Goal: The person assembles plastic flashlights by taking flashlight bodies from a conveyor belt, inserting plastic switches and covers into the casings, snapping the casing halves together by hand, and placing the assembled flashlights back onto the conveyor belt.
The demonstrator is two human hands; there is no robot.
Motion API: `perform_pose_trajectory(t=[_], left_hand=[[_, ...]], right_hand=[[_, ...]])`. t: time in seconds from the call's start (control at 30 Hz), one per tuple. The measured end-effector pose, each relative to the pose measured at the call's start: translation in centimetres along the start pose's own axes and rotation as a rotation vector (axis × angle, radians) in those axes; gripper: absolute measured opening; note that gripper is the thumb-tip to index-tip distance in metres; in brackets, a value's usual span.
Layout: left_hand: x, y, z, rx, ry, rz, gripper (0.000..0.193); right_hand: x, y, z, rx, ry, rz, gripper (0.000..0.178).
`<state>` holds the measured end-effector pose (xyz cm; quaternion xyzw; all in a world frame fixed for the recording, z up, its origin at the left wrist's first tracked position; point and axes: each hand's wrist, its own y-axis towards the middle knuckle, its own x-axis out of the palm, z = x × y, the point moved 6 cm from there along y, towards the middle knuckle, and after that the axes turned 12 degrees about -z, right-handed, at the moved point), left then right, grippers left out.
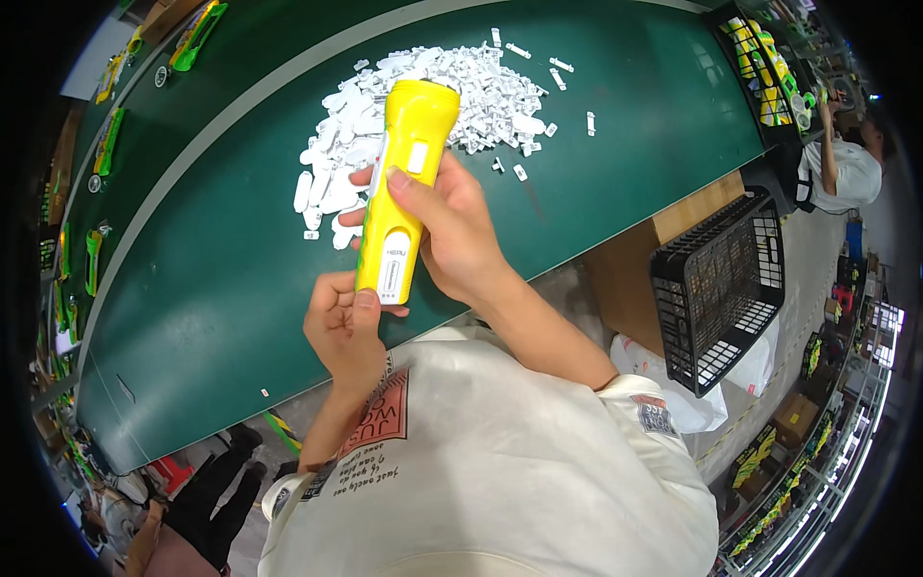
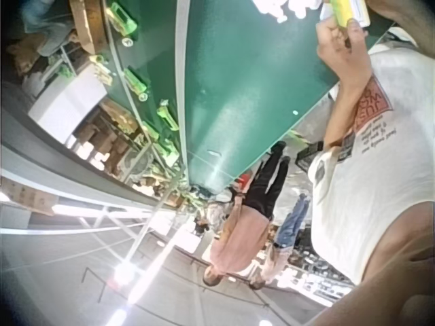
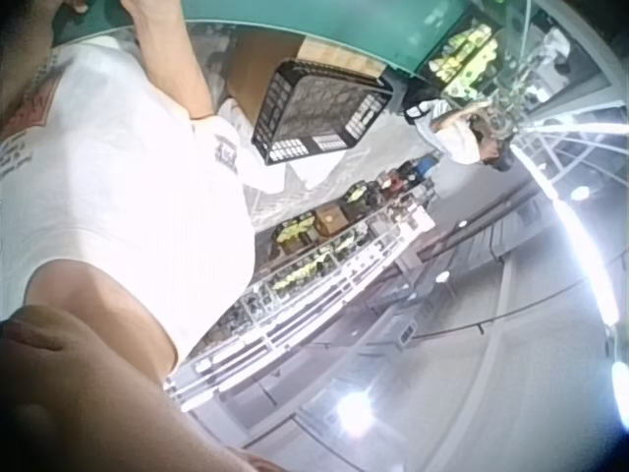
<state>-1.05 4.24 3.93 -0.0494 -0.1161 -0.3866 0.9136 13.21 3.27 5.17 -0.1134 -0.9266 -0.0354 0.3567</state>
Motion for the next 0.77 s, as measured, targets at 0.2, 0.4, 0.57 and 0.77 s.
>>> perform_pose_trajectory(t=[0.2, 0.4, 0.57, 0.77], left_hand=[[-0.3, 0.7, -0.9, -0.146, -0.259, -0.038, 0.029], [-0.1, 1.3, -2.1, -0.259, -0.508, -0.082, 0.035], [-0.6, 2.1, -2.2, -0.275, -0.391, -0.013, 0.043], [-0.6, 3.4, -3.3, -0.403, -0.249, -0.294, 0.061]], right_hand=[[0.3, 0.3, -0.2, -0.045, 0.052, -0.097, 0.049], [-0.3, 0.4, -0.4, 0.009, -0.058, -0.056, 0.041], [-0.8, 2.1, 0.1, 0.096, -0.148, -0.007, 0.038], [-2.3, 11.3, -5.2, 0.192, -0.832, -0.037, 0.043]])
